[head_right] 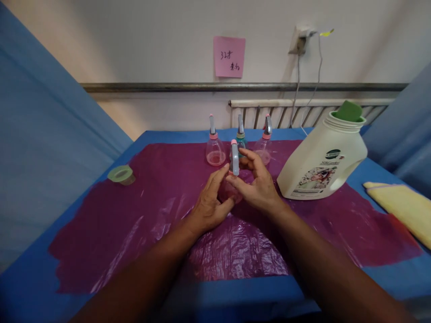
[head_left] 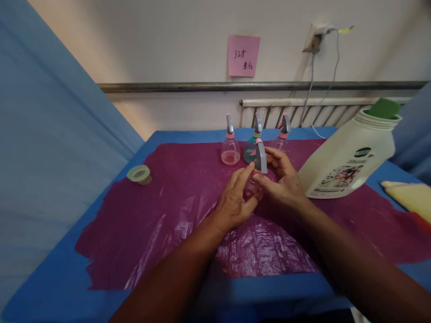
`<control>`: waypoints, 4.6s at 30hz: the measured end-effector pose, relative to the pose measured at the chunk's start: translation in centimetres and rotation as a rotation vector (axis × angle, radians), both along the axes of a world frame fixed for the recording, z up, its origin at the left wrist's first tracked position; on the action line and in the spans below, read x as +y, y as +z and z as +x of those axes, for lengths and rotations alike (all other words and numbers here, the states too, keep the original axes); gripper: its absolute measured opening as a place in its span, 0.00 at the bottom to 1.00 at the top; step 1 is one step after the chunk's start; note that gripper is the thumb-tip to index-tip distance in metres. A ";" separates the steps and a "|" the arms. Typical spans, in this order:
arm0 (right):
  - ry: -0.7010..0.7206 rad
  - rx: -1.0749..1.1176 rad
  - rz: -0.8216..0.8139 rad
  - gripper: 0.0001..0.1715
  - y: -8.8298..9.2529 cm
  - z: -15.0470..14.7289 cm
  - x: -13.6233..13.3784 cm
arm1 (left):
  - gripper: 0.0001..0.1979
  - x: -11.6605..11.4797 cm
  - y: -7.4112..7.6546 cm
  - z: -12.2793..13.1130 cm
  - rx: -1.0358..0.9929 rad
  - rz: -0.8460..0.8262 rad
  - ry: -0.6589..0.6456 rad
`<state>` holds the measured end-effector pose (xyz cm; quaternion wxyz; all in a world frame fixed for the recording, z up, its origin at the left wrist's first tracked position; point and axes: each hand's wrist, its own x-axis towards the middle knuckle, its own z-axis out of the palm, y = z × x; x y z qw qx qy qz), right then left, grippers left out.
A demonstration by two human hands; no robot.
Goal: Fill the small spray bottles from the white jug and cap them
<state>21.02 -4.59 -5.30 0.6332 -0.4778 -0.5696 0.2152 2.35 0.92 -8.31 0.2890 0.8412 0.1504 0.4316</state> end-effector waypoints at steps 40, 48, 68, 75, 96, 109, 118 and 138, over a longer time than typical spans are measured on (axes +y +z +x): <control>-0.032 -0.024 -0.017 0.48 -0.9 0.1 0.0 | 0.51 -0.5 0.2 0.2 0.057 0.018 0.066; -0.068 -0.019 0.026 0.47 -1.0 -0.3 0.3 | 0.48 -0.4 0.3 0.3 0.054 0.001 0.064; -0.024 0.093 0.046 0.39 -1.7 -0.2 0.4 | 0.50 -0.6 0.3 0.2 0.090 -0.003 0.107; -0.086 0.147 0.042 0.40 -1.6 -1.9 1.0 | 0.49 -0.5 0.1 0.0 0.098 0.032 0.138; -0.029 0.142 0.001 0.34 -1.4 -1.7 -0.1 | 0.52 -0.2 0.1 -0.2 0.092 -0.010 0.155; -0.066 0.141 0.040 0.30 -0.7 -2.1 0.1 | 0.49 -0.5 0.8 -0.4 0.137 0.003 0.190; -0.072 0.138 0.078 0.30 -0.8 -2.4 0.2 | 0.47 -0.9 0.9 -0.5 0.174 0.061 0.284; -0.177 -0.481 0.140 0.55 0.3 1.3 -1.0 | 0.54 -1.0 2.1 -1.4 0.138 0.150 0.388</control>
